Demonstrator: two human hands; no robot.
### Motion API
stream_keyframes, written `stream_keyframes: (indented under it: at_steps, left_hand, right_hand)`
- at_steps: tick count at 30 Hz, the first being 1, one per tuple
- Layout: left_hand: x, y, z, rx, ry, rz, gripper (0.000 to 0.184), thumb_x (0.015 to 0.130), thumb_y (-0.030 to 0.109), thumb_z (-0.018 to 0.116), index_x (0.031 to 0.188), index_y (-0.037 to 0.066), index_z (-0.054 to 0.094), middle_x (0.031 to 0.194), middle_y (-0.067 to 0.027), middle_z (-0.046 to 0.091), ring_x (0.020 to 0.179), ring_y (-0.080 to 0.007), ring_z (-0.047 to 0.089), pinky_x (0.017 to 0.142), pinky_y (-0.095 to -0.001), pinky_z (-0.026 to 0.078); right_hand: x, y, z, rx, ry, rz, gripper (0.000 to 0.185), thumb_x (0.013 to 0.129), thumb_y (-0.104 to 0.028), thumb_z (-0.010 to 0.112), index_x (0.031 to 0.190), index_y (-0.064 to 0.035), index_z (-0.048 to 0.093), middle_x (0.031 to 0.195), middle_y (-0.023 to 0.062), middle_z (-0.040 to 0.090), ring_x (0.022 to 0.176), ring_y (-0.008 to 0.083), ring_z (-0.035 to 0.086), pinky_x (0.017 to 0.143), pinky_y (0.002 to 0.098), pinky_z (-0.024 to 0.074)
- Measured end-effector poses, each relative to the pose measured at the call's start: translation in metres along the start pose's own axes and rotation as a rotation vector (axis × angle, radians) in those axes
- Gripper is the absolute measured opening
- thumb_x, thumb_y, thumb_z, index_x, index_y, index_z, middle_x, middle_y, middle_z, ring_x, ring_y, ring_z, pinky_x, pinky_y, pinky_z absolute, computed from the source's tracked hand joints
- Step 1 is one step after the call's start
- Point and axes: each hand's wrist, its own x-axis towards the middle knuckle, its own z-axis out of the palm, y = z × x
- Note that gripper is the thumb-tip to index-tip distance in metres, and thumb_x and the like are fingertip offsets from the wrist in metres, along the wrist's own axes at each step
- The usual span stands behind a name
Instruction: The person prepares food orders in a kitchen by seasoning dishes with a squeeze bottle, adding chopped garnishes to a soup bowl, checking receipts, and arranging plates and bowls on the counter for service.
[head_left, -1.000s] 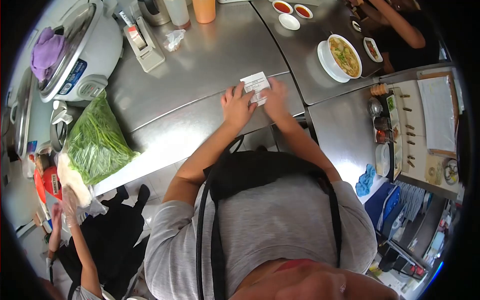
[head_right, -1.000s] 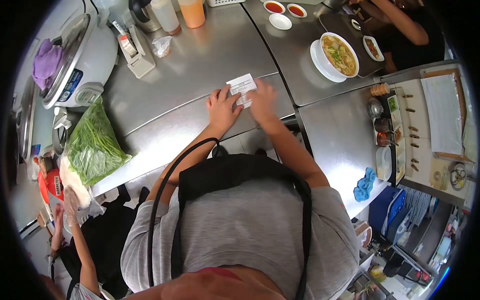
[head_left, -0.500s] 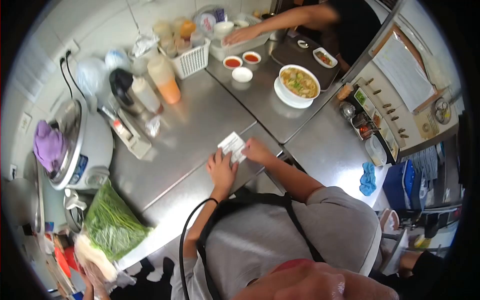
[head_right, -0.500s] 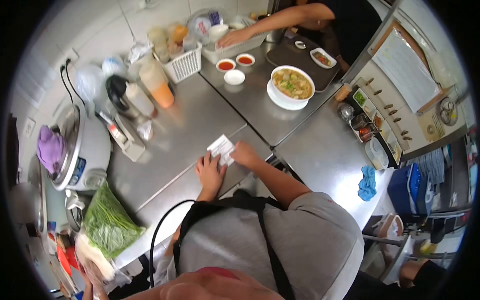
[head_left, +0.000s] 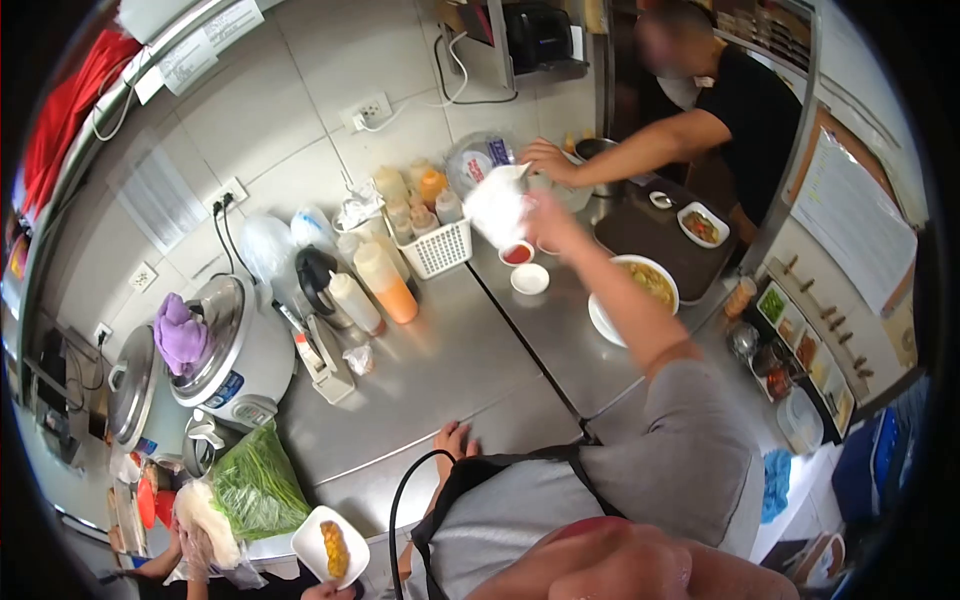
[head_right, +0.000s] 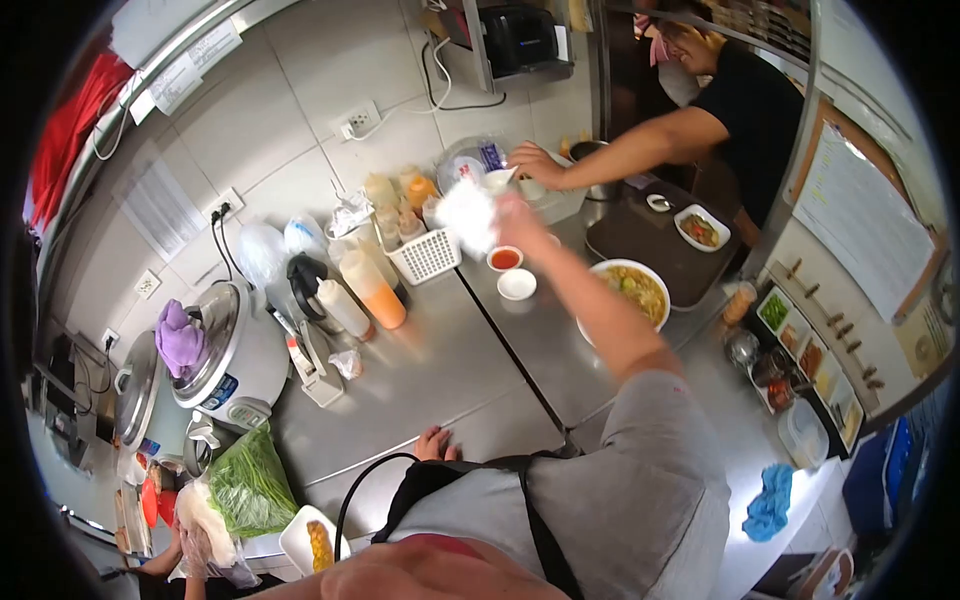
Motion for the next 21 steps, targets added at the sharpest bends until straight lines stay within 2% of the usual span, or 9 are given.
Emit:
stream_keyframes:
  at_steps: [2,6,7,8,9,11,18,19,21]
  left_hand:
    - [-0.013,-0.007,-0.023,0.019,-0.065,-0.054,0.035,0.067,0.019,0.057,0.1,0.007,0.051,0.107,-0.0173,0.045,0.099,-0.0322,0.042,0.083,-0.0396,0.035]
    - [-0.071,0.005,-0.166,0.368,-0.428,-0.273,0.043,0.071,0.026,0.051,0.111,0.014,0.042,0.117,-0.0129,0.038,0.105,-0.0334,0.039,0.08,-0.0394,0.038]
    - [-0.088,0.013,-0.199,0.486,-0.528,-0.312,0.044,0.073,0.028,0.049,0.114,0.015,0.039,0.12,-0.0118,0.037,0.106,-0.0337,0.038,0.079,-0.0394,0.039]
    - [-0.1,0.02,-0.223,0.59,-0.613,-0.341,0.046,0.074,0.03,0.048,0.117,0.017,0.037,0.122,-0.0107,0.035,0.108,-0.034,0.037,0.078,-0.0393,0.04]
    - [-0.111,0.025,-0.238,0.655,-0.662,-0.373,0.048,0.075,0.032,0.046,0.12,0.019,0.035,0.125,-0.0096,0.034,0.109,-0.0343,0.036,0.078,-0.0393,0.041]
    - [-0.117,0.031,-0.237,0.65,-0.645,-0.467,0.045,0.076,0.032,0.045,0.119,0.018,0.035,0.123,-0.0094,0.035,0.108,-0.0336,0.037,0.077,-0.0387,0.041]
    - [-0.05,-0.047,-0.036,-0.128,0.136,-0.837,0.023,0.079,0.021,0.046,0.091,0.004,0.056,0.09,-0.0155,0.055,0.088,-0.0267,0.052,0.078,-0.0353,0.04]
    - [-0.029,0.008,-0.062,-0.08,0.236,-0.915,0.026,0.08,0.024,0.044,0.092,0.003,0.056,0.088,-0.0154,0.056,0.084,-0.0261,0.054,0.075,-0.0337,0.042]
    - [-0.04,0.028,-0.077,-0.022,0.316,-0.911,0.028,0.079,0.025,0.046,0.092,0.002,0.056,0.082,-0.0144,0.058,0.074,-0.0246,0.056,0.069,-0.0314,0.044]
  right_hand:
    - [0.095,-0.024,-0.054,0.218,0.223,-0.124,0.032,0.072,-0.005,0.054,0.1,-0.0044,0.039,0.063,0.0041,0.046,0.049,0.0117,0.046,0.042,0.0251,0.0375]
    - [0.184,-0.124,-0.152,0.618,0.479,-0.271,0.038,0.07,-0.003,0.056,0.104,-0.0034,0.038,0.065,0.0049,0.051,0.044,0.0113,0.048,0.033,0.0222,0.037]
    - [0.205,-0.134,-0.166,0.621,0.544,-0.351,0.029,0.074,-0.005,0.051,0.101,-0.0016,0.041,0.067,0.0049,0.051,0.047,0.0117,0.049,0.037,0.0239,0.0396]
    - [0.228,-0.143,-0.177,0.652,0.593,-0.329,0.029,0.075,-0.004,0.046,0.104,-0.0051,0.042,0.066,0.0079,0.049,0.042,0.0131,0.045,0.032,0.0231,0.0346]
    - [0.236,-0.154,-0.182,0.616,0.666,-0.335,0.027,0.074,-0.002,0.047,0.101,-0.0068,0.044,0.063,0.0037,0.047,0.04,0.0097,0.042,0.031,0.023,0.0333]
    - [0.271,-0.147,-0.189,0.531,0.609,-0.364,0.025,0.075,-0.004,0.046,0.099,-0.0065,0.046,0.062,0.0041,0.047,0.04,0.0103,0.042,0.031,0.0231,0.0321]
    - [0.354,-0.101,-0.198,0.258,0.404,-0.392,0.019,0.075,-0.009,0.044,0.092,-0.006,0.05,0.059,0.0056,0.048,0.043,0.0125,0.045,0.033,0.0249,0.0344]
    - [0.369,-0.097,-0.186,0.226,0.39,-0.407,0.019,0.074,-0.009,0.043,0.092,-0.0058,0.05,0.059,0.006,0.048,0.043,0.013,0.045,0.033,0.025,0.0348]
    - [0.381,-0.102,-0.175,0.148,0.43,-0.427,0.018,0.074,-0.01,0.043,0.09,-0.0056,0.05,0.059,0.0068,0.049,0.044,0.014,0.046,0.034,0.0252,0.0357]
